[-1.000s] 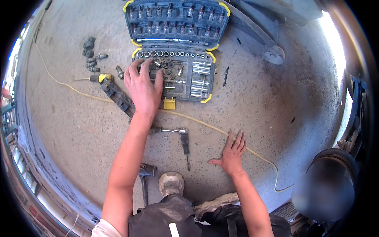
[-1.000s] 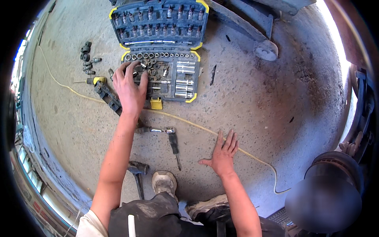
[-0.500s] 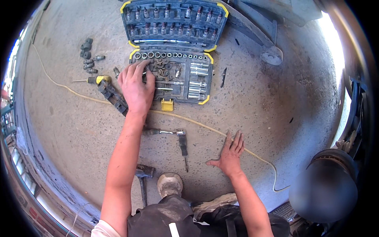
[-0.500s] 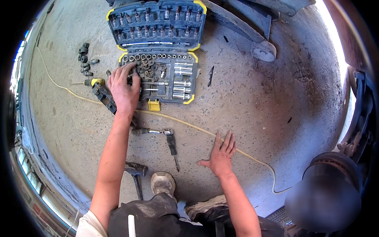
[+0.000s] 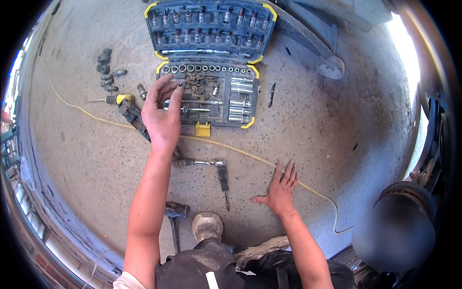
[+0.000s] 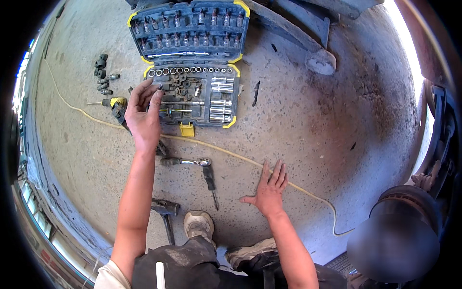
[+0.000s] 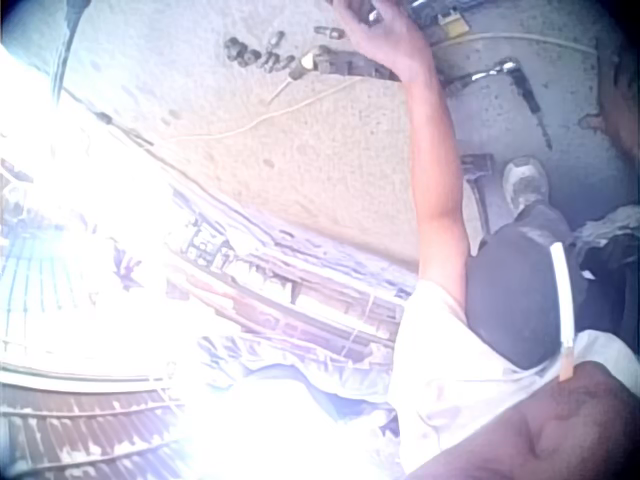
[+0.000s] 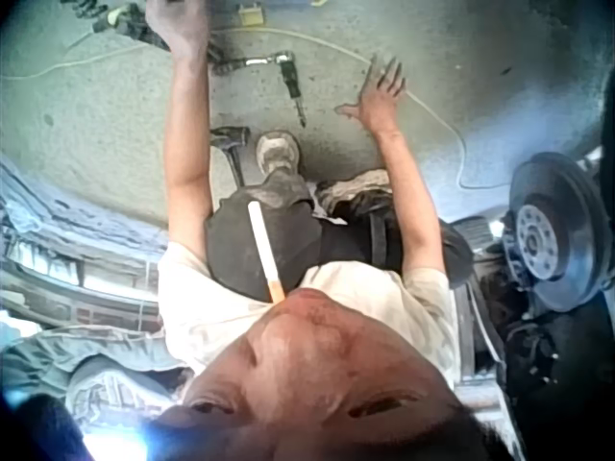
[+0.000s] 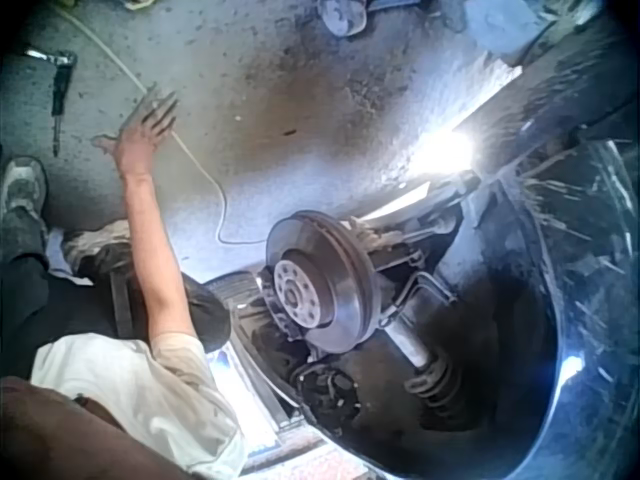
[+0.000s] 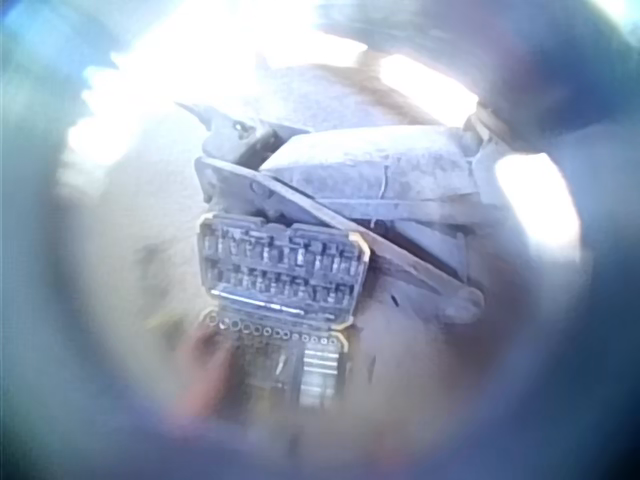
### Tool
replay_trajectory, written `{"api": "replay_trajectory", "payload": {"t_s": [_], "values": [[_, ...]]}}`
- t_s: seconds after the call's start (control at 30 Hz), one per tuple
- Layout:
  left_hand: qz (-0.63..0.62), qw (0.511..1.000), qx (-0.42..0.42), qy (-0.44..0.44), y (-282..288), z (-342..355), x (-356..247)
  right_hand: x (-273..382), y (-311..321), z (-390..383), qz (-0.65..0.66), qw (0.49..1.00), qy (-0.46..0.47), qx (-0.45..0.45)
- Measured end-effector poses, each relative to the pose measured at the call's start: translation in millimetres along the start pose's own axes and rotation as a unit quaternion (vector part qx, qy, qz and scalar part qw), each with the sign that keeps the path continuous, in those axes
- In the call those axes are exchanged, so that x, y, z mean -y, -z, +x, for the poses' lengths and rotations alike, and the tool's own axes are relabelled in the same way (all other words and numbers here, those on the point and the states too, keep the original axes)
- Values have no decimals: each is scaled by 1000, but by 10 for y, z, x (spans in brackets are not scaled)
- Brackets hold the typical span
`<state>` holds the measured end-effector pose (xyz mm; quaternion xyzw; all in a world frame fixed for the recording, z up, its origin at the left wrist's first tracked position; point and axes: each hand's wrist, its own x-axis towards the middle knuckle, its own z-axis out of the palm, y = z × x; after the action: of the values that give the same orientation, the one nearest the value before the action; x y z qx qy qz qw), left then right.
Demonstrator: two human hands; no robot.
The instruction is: The person selects a socket from a tool kit and uses a ratchet to remove bolts from the front bumper of a car. They then detach the bumper cover from the vehicle's frame, pulling it away to expose the internal components.
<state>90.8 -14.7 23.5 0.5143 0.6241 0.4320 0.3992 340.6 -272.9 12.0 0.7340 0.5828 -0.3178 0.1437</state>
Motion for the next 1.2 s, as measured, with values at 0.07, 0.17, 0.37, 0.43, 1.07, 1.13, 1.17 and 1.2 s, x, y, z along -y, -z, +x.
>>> {"api": "replay_trajectory", "payload": {"t_s": [0.07, 0.17, 0.37, 0.43, 1.07, 1.13, 1.17, 1.2], "values": [[-43, 999, 4, 5, 3, -24, -32, 5, 0, 1, -1, 1000, -3, 1], [-61, 998, 7, 8, -4, -27, -55, 14, 24, 6, 1, 1000, -3, 7], [145, 986, -32, -81, -15, 82, 99, 13, 40, 13, -4, 1000, -6, 9], [185, 973, -42, -133, -41, 156, 192, 10, 33, 18, -9, 1000, -3, 9], [355, 906, -37, -228, -401, 150, 296, 0, 21, 19, -4, 1000, 2, 10], [352, 908, -35, -226, -410, 159, 286, -5, 18, 22, -2, 1000, -5, 17], [348, 912, -32, -217, -417, 143, 270, -7, 18, 17, -1, 1000, -8, 20], [349, 911, -33, -216, -417, 135, 262, -4, 23, 17, 2, 1000, -5, 17]]}}
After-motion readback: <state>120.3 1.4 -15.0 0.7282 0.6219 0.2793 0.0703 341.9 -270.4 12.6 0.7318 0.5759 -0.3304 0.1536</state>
